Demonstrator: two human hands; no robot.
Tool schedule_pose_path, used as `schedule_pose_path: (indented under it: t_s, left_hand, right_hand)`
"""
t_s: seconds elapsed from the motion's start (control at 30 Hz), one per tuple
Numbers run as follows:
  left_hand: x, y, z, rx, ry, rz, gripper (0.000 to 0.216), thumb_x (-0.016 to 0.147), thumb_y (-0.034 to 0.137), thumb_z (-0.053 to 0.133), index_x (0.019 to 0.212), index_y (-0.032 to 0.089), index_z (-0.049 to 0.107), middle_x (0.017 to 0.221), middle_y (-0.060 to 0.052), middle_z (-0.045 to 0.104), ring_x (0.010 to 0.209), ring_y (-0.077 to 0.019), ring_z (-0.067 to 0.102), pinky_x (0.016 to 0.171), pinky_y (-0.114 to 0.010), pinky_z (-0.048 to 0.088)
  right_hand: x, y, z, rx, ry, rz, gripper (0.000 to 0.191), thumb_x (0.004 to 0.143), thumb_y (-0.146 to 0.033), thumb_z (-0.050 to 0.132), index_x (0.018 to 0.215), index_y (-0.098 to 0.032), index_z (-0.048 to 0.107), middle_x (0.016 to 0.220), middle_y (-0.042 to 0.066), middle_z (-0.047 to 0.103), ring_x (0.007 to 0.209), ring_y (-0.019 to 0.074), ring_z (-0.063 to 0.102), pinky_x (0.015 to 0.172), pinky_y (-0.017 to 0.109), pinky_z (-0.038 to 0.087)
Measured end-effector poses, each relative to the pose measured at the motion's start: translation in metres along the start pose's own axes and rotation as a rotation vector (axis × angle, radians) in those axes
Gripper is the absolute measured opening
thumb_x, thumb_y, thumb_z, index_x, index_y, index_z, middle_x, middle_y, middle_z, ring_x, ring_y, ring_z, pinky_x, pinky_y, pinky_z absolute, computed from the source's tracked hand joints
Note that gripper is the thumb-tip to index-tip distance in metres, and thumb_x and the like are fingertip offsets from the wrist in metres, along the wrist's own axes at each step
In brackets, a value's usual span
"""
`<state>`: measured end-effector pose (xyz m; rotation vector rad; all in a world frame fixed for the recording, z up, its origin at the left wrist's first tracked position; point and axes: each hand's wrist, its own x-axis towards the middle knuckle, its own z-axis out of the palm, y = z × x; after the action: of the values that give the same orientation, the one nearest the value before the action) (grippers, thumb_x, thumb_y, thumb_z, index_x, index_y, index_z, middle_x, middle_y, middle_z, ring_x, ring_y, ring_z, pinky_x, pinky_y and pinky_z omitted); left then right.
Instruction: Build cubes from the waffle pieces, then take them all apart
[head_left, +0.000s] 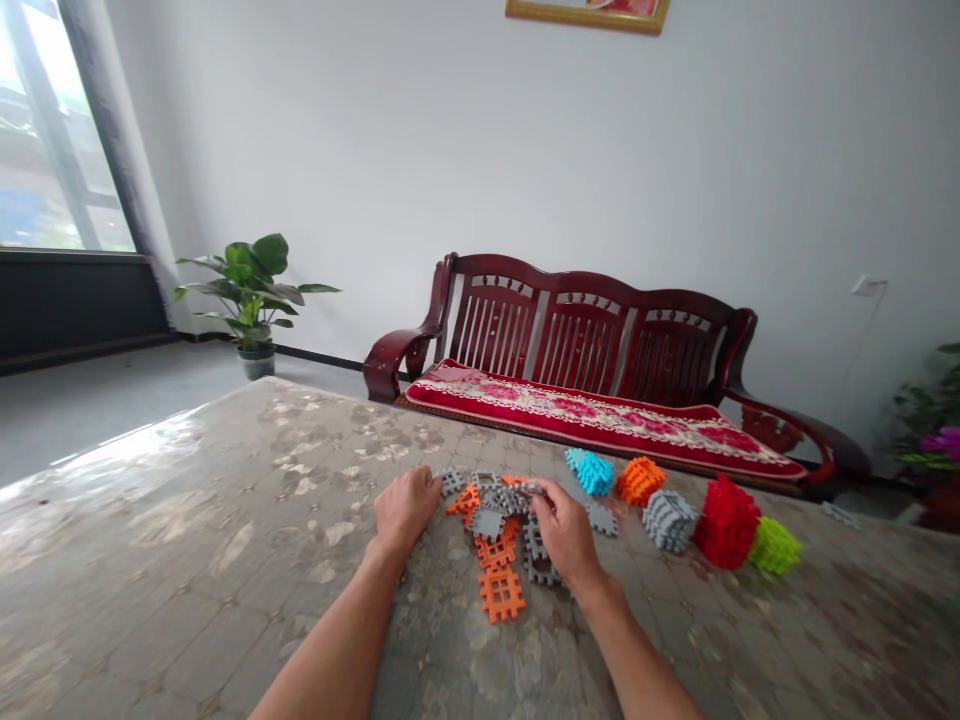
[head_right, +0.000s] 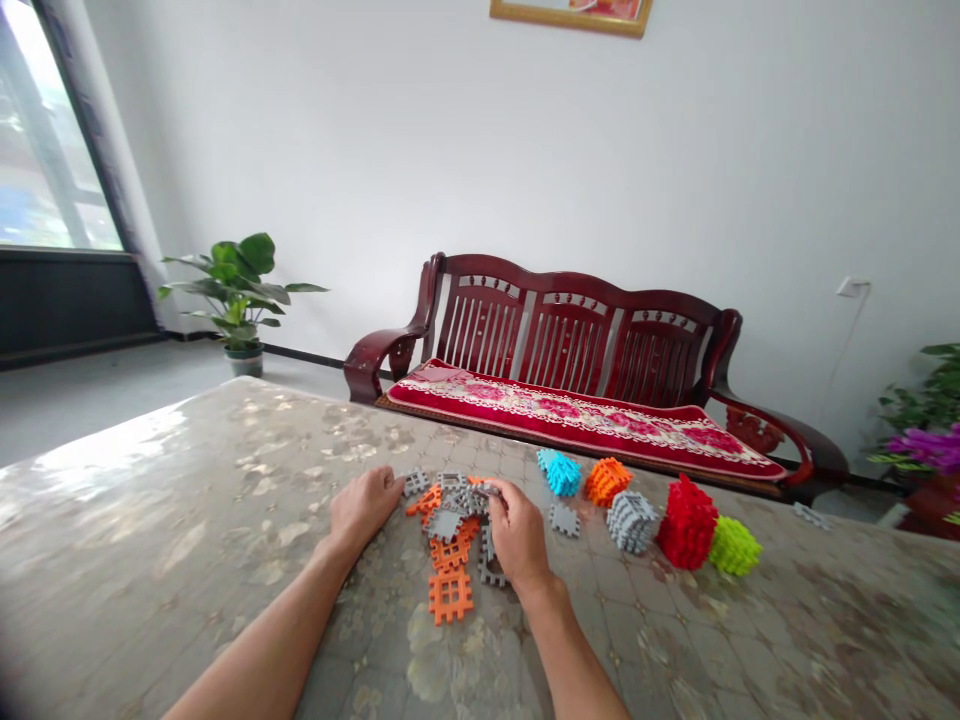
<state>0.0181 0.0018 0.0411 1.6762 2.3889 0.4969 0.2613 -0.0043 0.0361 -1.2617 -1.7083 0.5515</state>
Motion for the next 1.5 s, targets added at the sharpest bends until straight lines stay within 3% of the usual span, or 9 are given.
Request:
schedule_pose_path:
  t_s: [0.1, 0.23, 0.33, 0.43, 0.5, 0.63, 0.8, 1.1, 1.5]
  left_hand:
    - [-0.001, 0.001, -0.001, 0.0, -0.009, -0.005, 0.032, 0.089, 0.042, 0.037, 0.078, 0.024, 0.062, 0.085, -0.007, 0.074, 0.082, -0.0215, 0.068, 0.062, -0.026, 0.039]
    - [-0.001, 0.0, -0.001, 0.008, -0.002, 0.002, 0.032, 0.089, 0.041, 0.036, 0.077, 0.024, 0.06, 0.083, -0.006, 0.073, 0.081, -0.0213, 0.068, 0.059, -0.026, 0.036]
    - [0.0, -0.001, 0.001, 0.009, 0.005, 0.011, 0.033, 0.089, 0.043, 0.036, 0.075, 0.024, 0.059, 0.082, -0.006, 0.073, 0.078, -0.0211, 0.068, 0.059, -0.026, 0.035]
    - [0.0, -0.002, 0.002, 0.002, 0.006, 0.016, 0.034, 0.089, 0.045, 0.035, 0.074, 0.024, 0.059, 0.082, -0.007, 0.073, 0.078, -0.0217, 0.067, 0.059, -0.026, 0.036]
    - [0.001, -0.002, 0.002, -0.005, 0.005, 0.019, 0.034, 0.089, 0.044, 0.035, 0.075, 0.024, 0.059, 0.082, -0.007, 0.073, 0.078, -0.0222, 0.067, 0.059, -0.027, 0.036]
    - [0.0, -0.002, 0.001, -0.005, -0.003, 0.02, 0.034, 0.089, 0.045, 0.035, 0.076, 0.024, 0.059, 0.083, -0.008, 0.073, 0.08, -0.0233, 0.068, 0.059, -0.027, 0.036]
    - [0.0, -0.001, 0.001, 0.007, -0.013, 0.013, 0.034, 0.089, 0.045, 0.035, 0.075, 0.024, 0.058, 0.083, -0.007, 0.074, 0.082, -0.0235, 0.069, 0.059, -0.027, 0.036]
    - [0.0, 0.0, 0.0, 0.01, -0.011, 0.011, 0.032, 0.088, 0.043, 0.035, 0.073, 0.025, 0.056, 0.079, -0.007, 0.071, 0.076, -0.0232, 0.067, 0.057, -0.028, 0.033]
    - [0.002, -0.001, 0.003, 0.009, -0.008, 0.011, 0.032, 0.089, 0.042, 0.036, 0.074, 0.024, 0.058, 0.08, -0.007, 0.072, 0.079, -0.0235, 0.068, 0.057, -0.028, 0.034]
  right_hand:
    - [-0.002, -0.001, -0.01, -0.09, -0.073, -0.112, 0.039, 0.075, -0.019, 0.04, 0.095, -0.024, 0.074, 0.104, 0.002, 0.075, 0.104, 0.0201, 0.066, 0.096, 0.032, 0.048]
    - [-0.002, 0.005, -0.016, -0.162, -0.069, -0.1, 0.04, 0.07, -0.015, 0.038, 0.086, -0.025, 0.074, 0.097, 0.001, 0.075, 0.097, 0.019, 0.066, 0.093, 0.03, 0.048]
    - [0.004, 0.019, -0.023, -0.224, 0.134, -0.043, 0.038, 0.071, -0.016, 0.037, 0.085, -0.024, 0.072, 0.093, 0.003, 0.073, 0.088, 0.0194, 0.065, 0.087, 0.031, 0.049]
    - [0.015, 0.039, -0.035, -0.287, 0.386, -0.02, 0.046, 0.073, -0.019, 0.04, 0.111, -0.019, 0.067, 0.109, 0.01, 0.068, 0.097, 0.0232, 0.063, 0.09, 0.036, 0.048]
    - [0.023, 0.052, -0.044, -0.377, 0.458, -0.038, 0.053, 0.075, -0.023, 0.046, 0.126, -0.015, 0.058, 0.119, 0.016, 0.062, 0.112, 0.0282, 0.056, 0.099, 0.042, 0.044]
    - [0.039, 0.073, -0.052, -0.576, 0.433, -0.025, 0.066, 0.078, -0.028, 0.056, 0.142, -0.018, 0.043, 0.139, 0.018, 0.046, 0.13, 0.0333, 0.042, 0.107, 0.048, 0.036]
    - [0.054, 0.091, -0.049, -0.74, 0.324, -0.018, 0.071, 0.078, -0.032, 0.064, 0.144, -0.023, 0.039, 0.148, 0.017, 0.034, 0.131, 0.0357, 0.042, 0.104, 0.047, 0.039]
    - [0.061, 0.105, -0.045, -0.839, 0.276, 0.033, 0.055, 0.079, -0.028, 0.065, 0.132, -0.021, 0.051, 0.143, 0.017, 0.041, 0.124, 0.033, 0.049, 0.095, 0.041, 0.045]
    - [0.06, 0.107, -0.047, -0.734, 0.289, -0.028, 0.047, 0.073, -0.01, 0.055, 0.119, -0.02, 0.059, 0.119, 0.013, 0.054, 0.108, 0.0265, 0.056, 0.094, 0.036, 0.046]
